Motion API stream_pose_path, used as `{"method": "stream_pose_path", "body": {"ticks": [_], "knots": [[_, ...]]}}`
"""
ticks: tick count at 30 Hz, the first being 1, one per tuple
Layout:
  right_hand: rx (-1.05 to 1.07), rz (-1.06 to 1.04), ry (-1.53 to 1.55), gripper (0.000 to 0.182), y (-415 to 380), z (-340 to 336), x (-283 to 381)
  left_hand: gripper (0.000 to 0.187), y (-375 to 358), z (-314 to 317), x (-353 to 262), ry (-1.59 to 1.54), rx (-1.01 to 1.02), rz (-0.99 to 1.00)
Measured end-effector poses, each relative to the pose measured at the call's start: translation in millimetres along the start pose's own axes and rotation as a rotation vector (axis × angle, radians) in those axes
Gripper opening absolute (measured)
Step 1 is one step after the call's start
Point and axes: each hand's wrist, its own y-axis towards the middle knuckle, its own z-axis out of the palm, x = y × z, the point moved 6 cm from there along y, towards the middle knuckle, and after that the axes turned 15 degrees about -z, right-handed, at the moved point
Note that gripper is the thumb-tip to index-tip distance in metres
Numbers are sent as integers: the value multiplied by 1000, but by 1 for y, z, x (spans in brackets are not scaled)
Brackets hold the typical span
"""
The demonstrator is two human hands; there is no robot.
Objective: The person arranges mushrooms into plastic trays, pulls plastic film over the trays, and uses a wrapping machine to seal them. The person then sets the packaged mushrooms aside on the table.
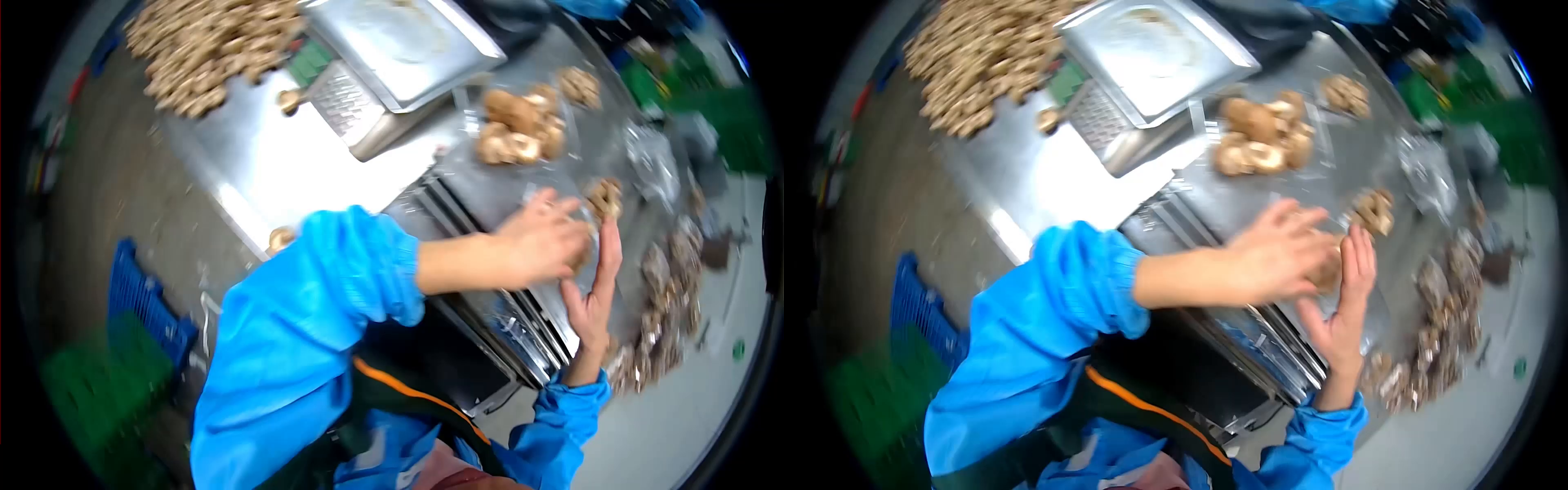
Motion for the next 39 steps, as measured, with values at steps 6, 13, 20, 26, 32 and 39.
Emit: {"method": "stream_pose_path", "body": {"ticks": [6, 13, 20, 26, 32, 39], "knots": [[96, 80, 12, 41, -23, 14, -28, 46, -183, -92, 118, 519, -344, -722], [114, 75, -81, 48, -18, 16, -36, 62, -339, -89, 224, 285, 152, -1125], [60, 103, -105, 37, -26, 6, -32, 52, -10, -135, 103, -464, -366, -356], [94, 213, -143, 40, -59, -7, -36, 57, 70, -61, 88, 67, -144, -75], [-11, 218, -108, 55, -65, -19, -38, 74, 62, -47, 74, 266, -34, -2], [43, 277, -91, 60, -94, -22, -37, 87, 63, -14, 43, 419, 113, 91]]}}
